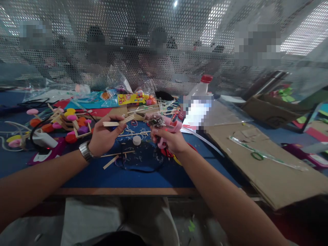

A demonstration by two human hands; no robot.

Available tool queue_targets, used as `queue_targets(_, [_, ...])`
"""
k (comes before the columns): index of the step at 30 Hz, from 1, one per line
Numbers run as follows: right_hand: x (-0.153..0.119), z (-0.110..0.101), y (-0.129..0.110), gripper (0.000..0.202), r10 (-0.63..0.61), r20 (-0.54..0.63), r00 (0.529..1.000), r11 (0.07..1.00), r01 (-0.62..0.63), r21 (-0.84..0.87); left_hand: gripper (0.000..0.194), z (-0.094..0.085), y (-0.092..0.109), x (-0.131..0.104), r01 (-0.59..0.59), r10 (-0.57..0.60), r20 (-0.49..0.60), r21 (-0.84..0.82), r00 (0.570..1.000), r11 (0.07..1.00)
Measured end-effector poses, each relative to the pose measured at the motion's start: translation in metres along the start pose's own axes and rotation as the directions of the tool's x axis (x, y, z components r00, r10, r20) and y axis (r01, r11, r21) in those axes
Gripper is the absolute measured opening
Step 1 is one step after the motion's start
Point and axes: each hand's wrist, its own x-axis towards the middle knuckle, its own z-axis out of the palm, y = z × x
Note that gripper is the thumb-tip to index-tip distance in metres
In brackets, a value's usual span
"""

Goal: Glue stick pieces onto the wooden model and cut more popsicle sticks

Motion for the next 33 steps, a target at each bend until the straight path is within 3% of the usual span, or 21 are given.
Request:
queue_targets(16, [-0.001,-0.005,0.009,0.036,-0.005,0.043,0.999,1.0,0.005,-0.012,0.016,0.001,-0.001,-0.002,-0.111,0.111,-0.016,0.0,0.994,0.994])
queue_targets(33, [-0.002,-0.002,0.009,0.032,0.015,0.022,1.0,1.0,-0.016,0.022,0.019,-0.001,0.002,-0.003,-0.093,0.093,-0.004,-0.023,0.996,0.995])
